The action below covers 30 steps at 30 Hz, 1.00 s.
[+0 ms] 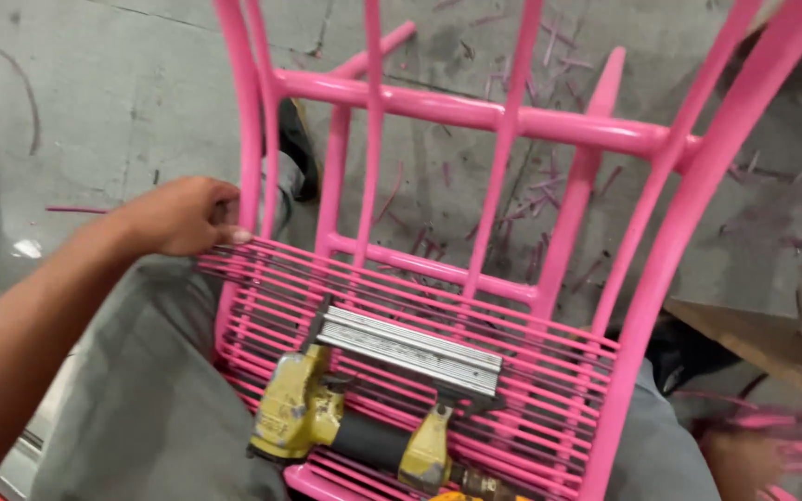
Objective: Weaving plastic strips into a chair frame and securing them with a nail gun.
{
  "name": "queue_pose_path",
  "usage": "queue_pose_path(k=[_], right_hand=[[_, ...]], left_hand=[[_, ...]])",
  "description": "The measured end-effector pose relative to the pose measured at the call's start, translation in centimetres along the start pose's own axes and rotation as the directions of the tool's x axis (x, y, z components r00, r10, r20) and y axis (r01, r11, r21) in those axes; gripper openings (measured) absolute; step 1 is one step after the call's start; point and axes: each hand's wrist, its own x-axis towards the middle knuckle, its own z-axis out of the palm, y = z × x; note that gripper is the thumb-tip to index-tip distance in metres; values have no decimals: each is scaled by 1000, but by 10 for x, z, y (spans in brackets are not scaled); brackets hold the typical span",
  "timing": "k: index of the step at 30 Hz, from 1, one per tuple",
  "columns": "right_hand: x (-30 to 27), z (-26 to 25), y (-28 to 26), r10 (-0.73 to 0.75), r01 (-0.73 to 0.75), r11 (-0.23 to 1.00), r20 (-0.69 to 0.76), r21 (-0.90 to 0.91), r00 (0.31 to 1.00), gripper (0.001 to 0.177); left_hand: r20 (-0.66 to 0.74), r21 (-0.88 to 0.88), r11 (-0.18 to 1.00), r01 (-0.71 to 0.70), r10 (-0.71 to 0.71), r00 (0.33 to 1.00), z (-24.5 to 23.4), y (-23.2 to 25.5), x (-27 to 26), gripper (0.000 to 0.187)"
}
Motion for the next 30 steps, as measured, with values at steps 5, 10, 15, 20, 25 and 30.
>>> queue_pose_path(k=[5,10,15,20,25,30], right_hand=[[-11,-5,-19,88,-86,996,73,-25,993,25],[-31,-68,-60,250,-239,966,115,-103,961,23],[-33,-189,-75,575,-447,770,-191,455,796,24],[-79,-271,30,771,-101,-107,147,989,619,23],[-165,-441,6,803,-161,-270,314,949,507,17],[-205,-545,-130,122,25,-802,122,597,985,20]], left_hand=[[8,-40,999,5,-5,1000,-3,-2,-1,35],[2,75,997,-16,16,1000,4,4,6,40],[-88,203,977,64,-47,995,6,6,-4,41],[-176,244,969,-49,94,980,15,-15,-18,38],[-319,352,931,-93,212,924,11,-24,-56,37],[-519,297,954,-42,198,831,17,-35,-105,32]])
